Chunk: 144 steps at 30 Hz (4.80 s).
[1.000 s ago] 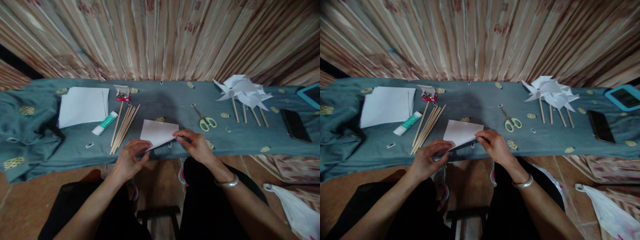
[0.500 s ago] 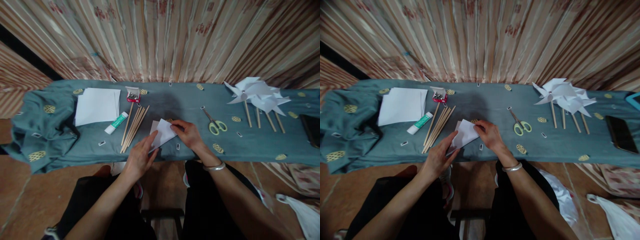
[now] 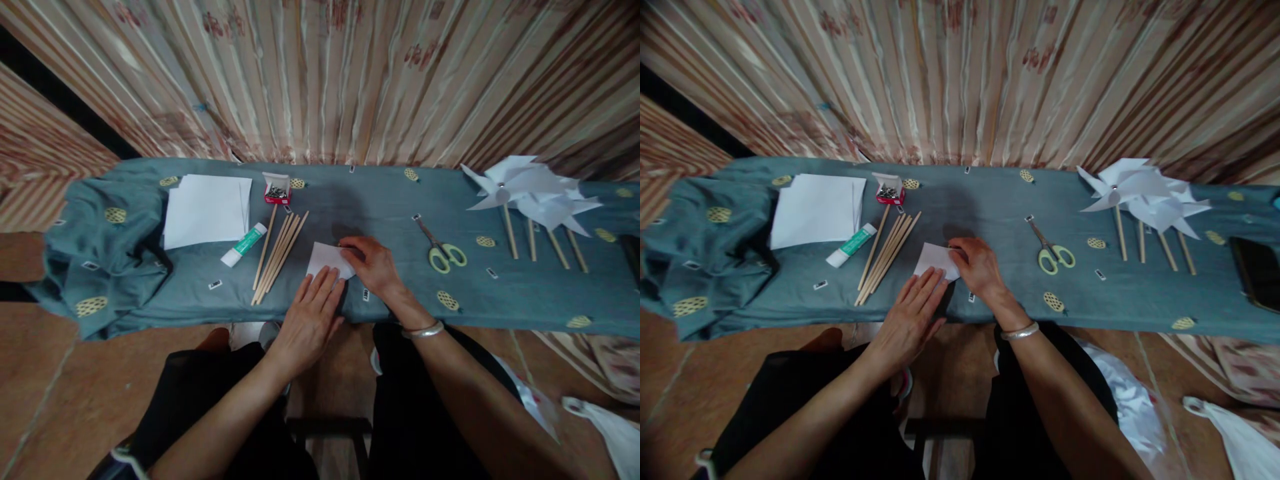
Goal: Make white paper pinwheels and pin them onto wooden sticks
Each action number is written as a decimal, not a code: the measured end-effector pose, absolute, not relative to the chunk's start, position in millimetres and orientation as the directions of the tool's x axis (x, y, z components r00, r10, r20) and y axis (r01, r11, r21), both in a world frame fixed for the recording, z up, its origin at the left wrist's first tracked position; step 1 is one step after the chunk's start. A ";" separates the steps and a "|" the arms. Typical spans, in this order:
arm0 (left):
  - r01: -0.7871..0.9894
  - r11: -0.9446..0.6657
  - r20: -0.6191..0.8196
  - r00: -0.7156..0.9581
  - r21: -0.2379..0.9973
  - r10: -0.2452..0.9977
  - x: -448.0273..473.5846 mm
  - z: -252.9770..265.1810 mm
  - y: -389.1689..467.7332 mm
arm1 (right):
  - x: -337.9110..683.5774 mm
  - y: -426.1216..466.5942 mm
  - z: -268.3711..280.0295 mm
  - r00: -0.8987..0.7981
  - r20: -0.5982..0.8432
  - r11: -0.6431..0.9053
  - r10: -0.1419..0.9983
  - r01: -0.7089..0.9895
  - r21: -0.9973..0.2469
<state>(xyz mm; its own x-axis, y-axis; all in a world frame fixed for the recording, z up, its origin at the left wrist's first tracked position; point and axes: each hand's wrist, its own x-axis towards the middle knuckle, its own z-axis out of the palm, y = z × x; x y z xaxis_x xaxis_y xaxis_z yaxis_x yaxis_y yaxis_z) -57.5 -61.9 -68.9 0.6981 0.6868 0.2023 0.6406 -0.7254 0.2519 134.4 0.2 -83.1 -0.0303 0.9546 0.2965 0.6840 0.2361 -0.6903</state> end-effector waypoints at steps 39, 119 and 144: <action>0.656 -0.721 0.167 0.703 0.223 0.691 -61.3 -80.8 -65.3 | 161.4 -26.9 -92.0 0.022 0.220 0.064 0.975 0.924 -0.376; 0.490 -0.803 0.513 0.619 0.340 0.595 -61.5 -64.2 -55.6 | 197.0 -94.4 -47.5 -0.385 0.240 0.453 0.891 0.735 -0.504; 0.654 -0.402 0.183 0.379 0.641 0.907 -61.5 -69.6 -26.5 | 174.9 -35.3 -60.4 0.062 -0.024 -0.060 0.998 0.681 -0.730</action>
